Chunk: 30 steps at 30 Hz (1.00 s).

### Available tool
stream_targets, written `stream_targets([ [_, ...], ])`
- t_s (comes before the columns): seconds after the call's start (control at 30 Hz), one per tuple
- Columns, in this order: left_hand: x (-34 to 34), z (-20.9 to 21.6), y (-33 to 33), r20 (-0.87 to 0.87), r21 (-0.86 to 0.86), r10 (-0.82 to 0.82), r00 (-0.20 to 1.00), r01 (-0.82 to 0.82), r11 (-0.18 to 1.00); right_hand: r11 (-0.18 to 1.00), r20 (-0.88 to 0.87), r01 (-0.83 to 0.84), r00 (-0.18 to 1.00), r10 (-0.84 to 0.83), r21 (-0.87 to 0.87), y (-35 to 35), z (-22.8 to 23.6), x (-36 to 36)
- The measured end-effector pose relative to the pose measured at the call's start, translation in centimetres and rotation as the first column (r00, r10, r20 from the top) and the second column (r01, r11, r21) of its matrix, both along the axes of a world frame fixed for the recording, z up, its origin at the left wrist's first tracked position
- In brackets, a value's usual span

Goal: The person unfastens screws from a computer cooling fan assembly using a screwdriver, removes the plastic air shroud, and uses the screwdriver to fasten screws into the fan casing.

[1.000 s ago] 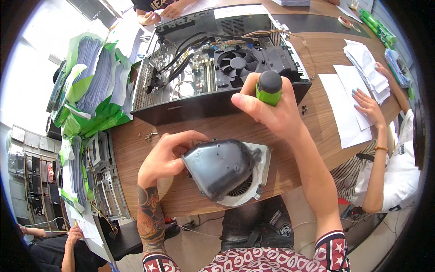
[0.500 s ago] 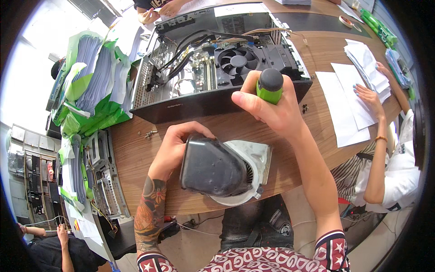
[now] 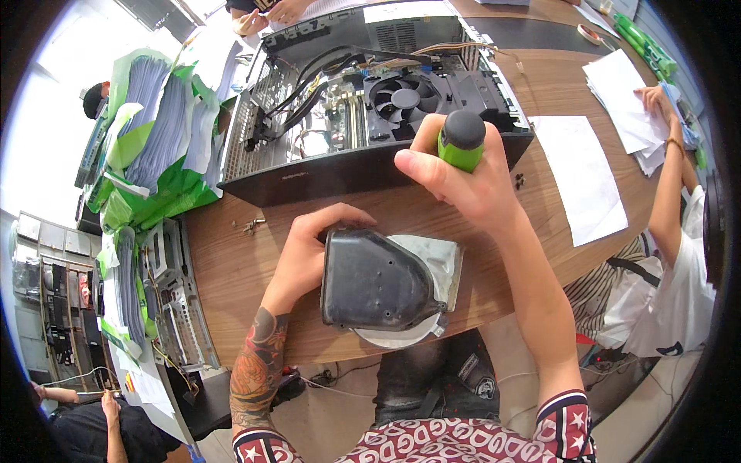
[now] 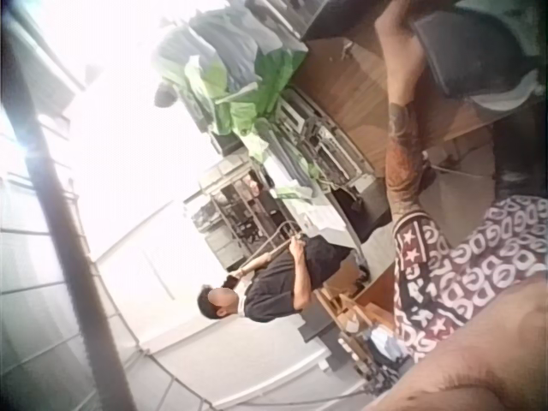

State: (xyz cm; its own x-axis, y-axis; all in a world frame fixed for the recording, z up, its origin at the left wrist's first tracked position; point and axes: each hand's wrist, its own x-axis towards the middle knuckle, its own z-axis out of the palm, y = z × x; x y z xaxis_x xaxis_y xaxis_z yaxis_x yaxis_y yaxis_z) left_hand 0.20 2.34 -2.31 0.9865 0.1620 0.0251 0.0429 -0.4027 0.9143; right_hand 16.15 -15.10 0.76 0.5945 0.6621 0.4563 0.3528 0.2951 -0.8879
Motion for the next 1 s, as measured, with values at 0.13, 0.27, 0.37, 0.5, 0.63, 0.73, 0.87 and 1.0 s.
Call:
stream_targets([
  [0.13, 0.0, -0.4, 0.7, 0.097, -0.014, -0.092, 0.991, 0.094, 0.995, 1.0, -0.027, -0.006, 1.0, 0.006, 0.001, 0.1, 0.1, -0.2],
  [0.27, -0.2, -0.7, 1.1, 0.05, -0.176, -0.049, 0.998, 0.057, 0.983, 1.0, -0.026, -0.007, 1.0, 0.007, 0.01, 0.2, -0.2, -0.1],
  [0.37, -0.1, -0.4, 0.7, 0.056, -0.001, -0.038, 0.998, 0.038, 0.999, 1.0, -0.025, -0.011, 1.0, 0.012, 0.021, 0.1, -0.2, 0.0],
  [0.5, 0.0, -0.8, 0.6, 0.04, -0.005, 0.033, 0.999, -0.033, 0.999, 1.0, -0.025, -0.024, 0.999, 0.024, 0.02, 0.1, -0.1, 0.0],
  [0.63, 0.2, -0.9, 0.5, 0.113, 0.028, 0.01, 0.994, -0.014, 1.0, 1.0, -0.02, -0.01, 1.0, 0.01, 0.011, 0.1, -0.2, 0.0],
  [0.73, 0.3, -0.9, 0.5, 0.145, 0.065, -0.035, 0.989, 0.026, 0.998, 1.0, -0.052, -0.017, 0.999, 0.017, 0.006, 0.1, -0.3, 0.0],
  [0.87, 0.3, -1.0, 0.5, 0.176, 0.096, -0.049, 0.983, 0.032, 0.995, 1.0, -0.052, -0.024, 0.998, 0.025, 0.012, 0.1, -0.1, -0.1],
  [1.0, 0.3, -1.4, 0.6, 0.212, 0.095, -0.046, 0.976, 0.026, 0.995, 1.0, -0.064, -0.016, 0.998, 0.017, 0.017, 0.2, -0.3, -0.2],
])
